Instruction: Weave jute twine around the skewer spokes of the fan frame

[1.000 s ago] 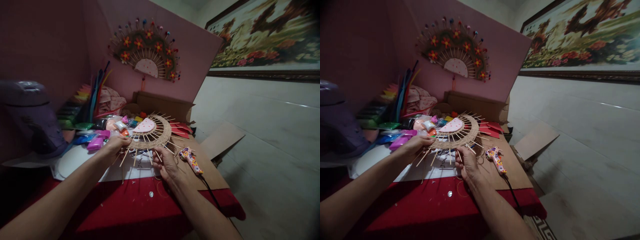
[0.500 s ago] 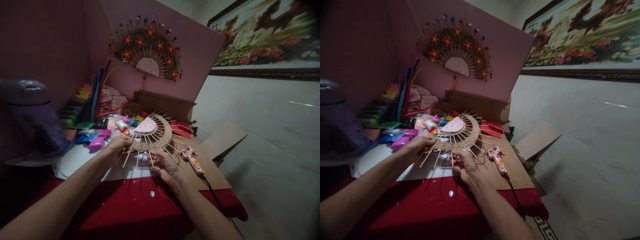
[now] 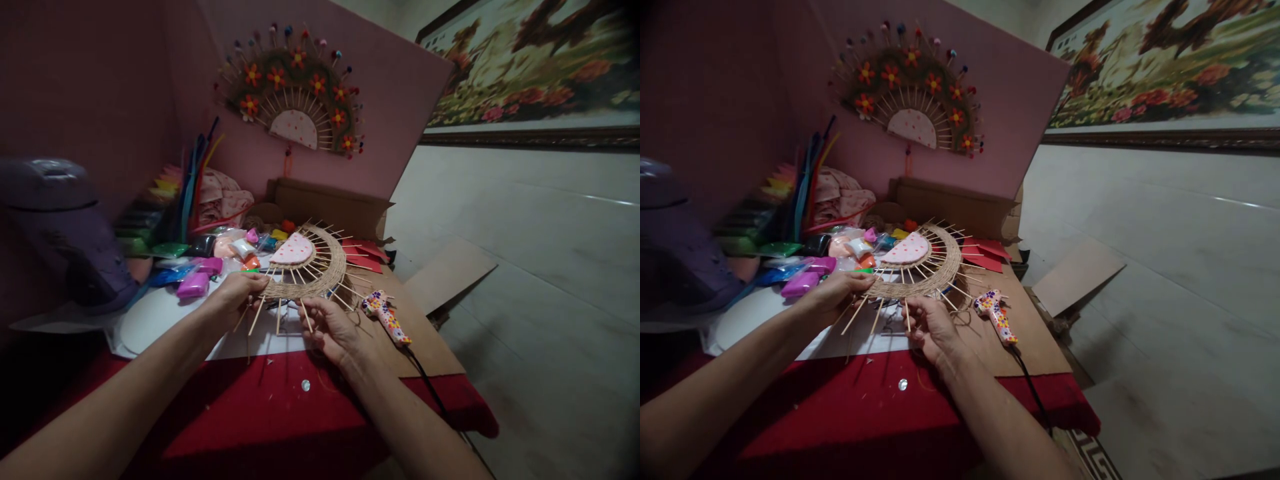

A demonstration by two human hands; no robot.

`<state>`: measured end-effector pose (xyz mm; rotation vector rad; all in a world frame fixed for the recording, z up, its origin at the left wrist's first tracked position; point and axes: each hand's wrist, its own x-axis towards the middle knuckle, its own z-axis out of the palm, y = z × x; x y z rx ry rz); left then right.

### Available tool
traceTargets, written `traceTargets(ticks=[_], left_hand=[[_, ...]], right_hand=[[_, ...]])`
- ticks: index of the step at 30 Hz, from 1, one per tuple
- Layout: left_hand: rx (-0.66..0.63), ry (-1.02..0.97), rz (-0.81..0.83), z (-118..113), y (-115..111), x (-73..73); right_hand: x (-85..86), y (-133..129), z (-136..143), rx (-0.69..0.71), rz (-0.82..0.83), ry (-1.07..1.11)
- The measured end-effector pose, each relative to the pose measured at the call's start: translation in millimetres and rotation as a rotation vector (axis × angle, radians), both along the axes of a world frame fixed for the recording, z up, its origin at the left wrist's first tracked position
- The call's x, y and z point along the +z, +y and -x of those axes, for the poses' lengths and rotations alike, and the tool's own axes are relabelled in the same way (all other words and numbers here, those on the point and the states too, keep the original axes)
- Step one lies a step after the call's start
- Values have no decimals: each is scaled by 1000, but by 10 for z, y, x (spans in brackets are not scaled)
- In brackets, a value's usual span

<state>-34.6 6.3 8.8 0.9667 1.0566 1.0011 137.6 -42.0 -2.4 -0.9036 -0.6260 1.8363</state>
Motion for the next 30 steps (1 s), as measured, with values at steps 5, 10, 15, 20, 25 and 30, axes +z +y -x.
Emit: traceTargets(ticks=[5, 10, 15, 20, 25, 30], left_hand=[[9, -4, 19, -14, -39, 33], [-124, -16, 73, -25, -85, 72], [-282, -48, 32, -32, -120, 107], [-267, -17, 19, -33, -145, 148], [-222, 35, 15, -32, -161, 151], [-63, 210, -86, -13, -144, 169]], right_hand=[[13, -16, -5, 23, 19, 0], [18, -33, -2, 19, 16, 6], [-36, -2, -11, 28, 8, 12], [-41, 1, -17, 39, 19, 11], [-5, -24, -9, 33, 27, 27], [-19, -8, -20, 60, 26, 18]])
